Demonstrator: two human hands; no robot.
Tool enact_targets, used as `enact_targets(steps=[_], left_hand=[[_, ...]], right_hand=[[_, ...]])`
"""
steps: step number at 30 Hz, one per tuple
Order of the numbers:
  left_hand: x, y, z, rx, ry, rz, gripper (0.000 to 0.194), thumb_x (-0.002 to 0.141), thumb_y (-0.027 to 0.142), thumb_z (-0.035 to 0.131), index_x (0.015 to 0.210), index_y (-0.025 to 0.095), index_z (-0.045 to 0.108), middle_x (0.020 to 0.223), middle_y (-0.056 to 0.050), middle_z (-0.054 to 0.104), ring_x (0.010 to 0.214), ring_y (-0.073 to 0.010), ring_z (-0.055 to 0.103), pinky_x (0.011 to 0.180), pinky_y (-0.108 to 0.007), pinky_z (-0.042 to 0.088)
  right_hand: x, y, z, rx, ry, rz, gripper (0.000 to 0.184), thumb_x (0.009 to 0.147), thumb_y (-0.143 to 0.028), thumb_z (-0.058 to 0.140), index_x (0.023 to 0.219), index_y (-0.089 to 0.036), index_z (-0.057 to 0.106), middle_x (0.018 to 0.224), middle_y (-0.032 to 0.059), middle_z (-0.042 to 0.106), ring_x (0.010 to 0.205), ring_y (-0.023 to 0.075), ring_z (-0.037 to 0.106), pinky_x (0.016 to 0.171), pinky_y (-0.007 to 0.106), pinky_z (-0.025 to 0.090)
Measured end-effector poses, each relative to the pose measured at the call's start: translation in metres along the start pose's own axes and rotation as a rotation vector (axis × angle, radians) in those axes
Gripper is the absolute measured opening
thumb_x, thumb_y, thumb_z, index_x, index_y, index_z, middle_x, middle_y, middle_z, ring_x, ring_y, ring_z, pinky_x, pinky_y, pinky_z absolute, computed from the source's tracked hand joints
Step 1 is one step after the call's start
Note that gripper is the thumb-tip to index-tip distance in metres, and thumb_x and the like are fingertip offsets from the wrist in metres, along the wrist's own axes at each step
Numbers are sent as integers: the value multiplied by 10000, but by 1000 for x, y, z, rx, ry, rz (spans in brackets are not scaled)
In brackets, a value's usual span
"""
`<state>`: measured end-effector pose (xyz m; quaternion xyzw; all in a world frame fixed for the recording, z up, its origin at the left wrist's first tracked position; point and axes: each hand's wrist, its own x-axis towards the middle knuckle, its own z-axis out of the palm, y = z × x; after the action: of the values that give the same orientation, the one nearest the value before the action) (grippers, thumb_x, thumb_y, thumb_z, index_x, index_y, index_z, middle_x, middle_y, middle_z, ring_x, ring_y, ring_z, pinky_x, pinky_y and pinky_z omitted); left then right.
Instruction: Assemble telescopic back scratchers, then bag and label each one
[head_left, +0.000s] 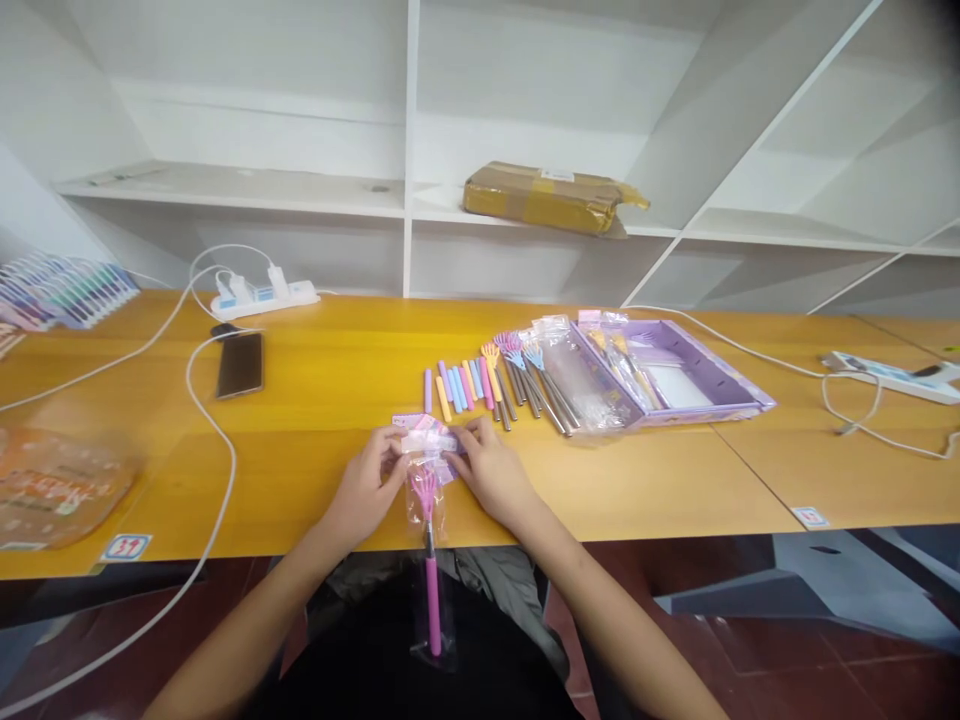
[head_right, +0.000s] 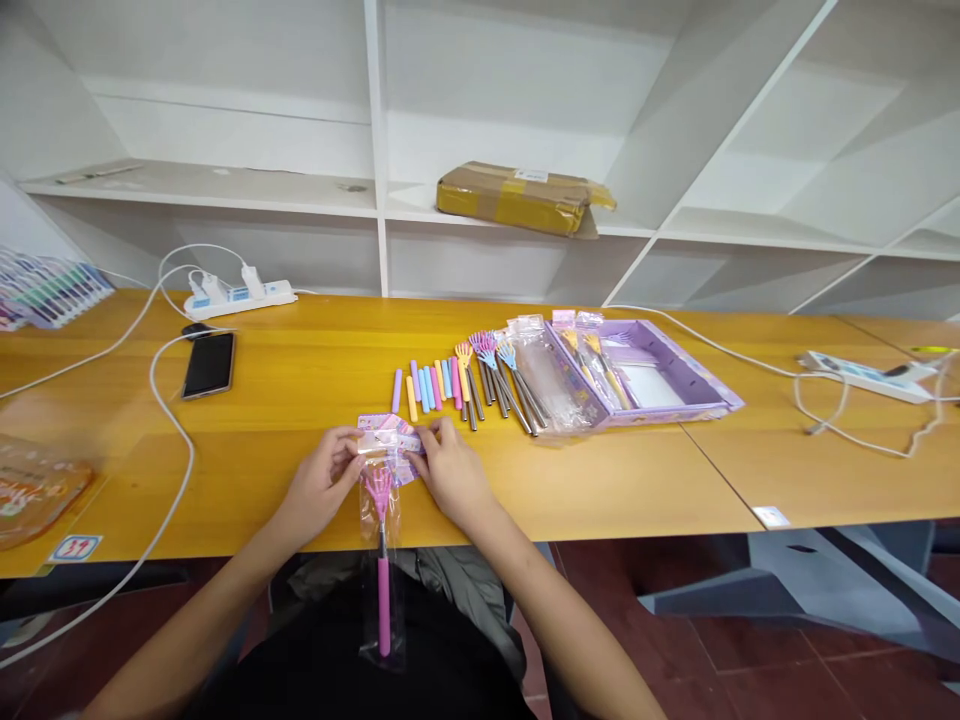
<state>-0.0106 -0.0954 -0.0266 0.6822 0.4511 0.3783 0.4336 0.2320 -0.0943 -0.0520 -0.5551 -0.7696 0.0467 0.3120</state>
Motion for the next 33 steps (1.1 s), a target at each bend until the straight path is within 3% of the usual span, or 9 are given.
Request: enact_targets(steps=[5, 13, 18, 20, 23, 26, 28, 30, 33], left_hand=[[0, 3, 2, 109, -32, 72, 421, 1036, 307, 572, 1448, 255, 508, 1226, -87, 739, 1054, -232, 739, 989, -402, 568], [-3, 9, 1, 290, 11, 162, 221, 1061, 395, 561, 1183, 254, 679, 1087, -42, 756, 1002, -219, 712, 933, -346, 535], [-4, 5, 1, 298, 45, 91, 276, 1053, 439, 563, 1226, 246, 657, 884, 4, 693, 821, -189, 677, 765, -305, 495], [-4, 6, 1, 279, 64, 91, 283, 1050, 443, 562, 1233, 245, 650, 814, 29, 644, 758, -171, 645, 738, -296, 474], [-5, 7, 1, 266, 110, 75, 275, 1046, 451, 568, 1208, 244, 649, 738, 59, 564, 684, -150, 589, 712, -285, 442], [-5, 6, 0, 246, 149, 54, 262, 1043, 447, 574, 1189, 237, 631, 702, 76, 499, 649, -141, 543, 692, -279, 421], [-5, 6, 0, 216, 167, 44, 260, 1045, 436, 573, 1204, 233, 605, 697, 81, 479, 651, -142, 534, 692, -279, 418], [-5, 5, 0, 180, 156, 37, 266, 1053, 435, 561, 1220, 230, 586, 706, 78, 485, 662, -147, 535, 696, -283, 421], [-4, 4, -3, 121, 104, 41, 300, 1077, 453, 514, 1266, 225, 562, 779, 47, 576, 735, -169, 593, 743, -304, 455]], right_hand=[[-7, 6, 3, 54, -45, 23, 244, 1053, -327, 608, 1265, -217, 661, 1185, 143, 587, 961, 286, 661, 816, 435, 601], [-3, 5, -11, 420, -2, 144, 87, 1052, -269, 581, 1010, -222, 640, 958, 69, 686, 849, 232, 650, 802, 374, 536], [-3, -4, -19, 425, 214, 132, 128, 1076, -274, 531, 1050, -216, 643, 947, 70, 677, 839, 218, 649, 783, 360, 532], [-6, -6, -23, 416, 333, 52, 94, 1067, -240, 556, 1032, -222, 641, 919, 50, 658, 795, 195, 643, 736, 341, 540], [-16, -9, -31, 396, 435, -276, 90, 1018, -160, 637, 1067, -235, 646, 893, 34, 679, 794, 181, 674, 712, 321, 578], [-26, -16, -36, 324, 322, -650, 184, 998, -153, 689, 1164, -221, 650, 923, 54, 746, 830, 185, 720, 731, 320, 624], [-28, -25, -36, 242, 204, -781, 196, 1004, -138, 673, 1194, -186, 653, 959, 83, 774, 832, 195, 740, 733, 328, 641], [-25, -33, -30, 147, 168, -803, 214, 1000, -100, 654, 1205, -162, 652, 1000, 112, 784, 866, 215, 757, 757, 344, 653], [-14, -41, -19, 153, 231, -638, 231, 983, -67, 652, 1184, -181, 638, 1025, 118, 778, 944, 219, 767, 825, 340, 662]])
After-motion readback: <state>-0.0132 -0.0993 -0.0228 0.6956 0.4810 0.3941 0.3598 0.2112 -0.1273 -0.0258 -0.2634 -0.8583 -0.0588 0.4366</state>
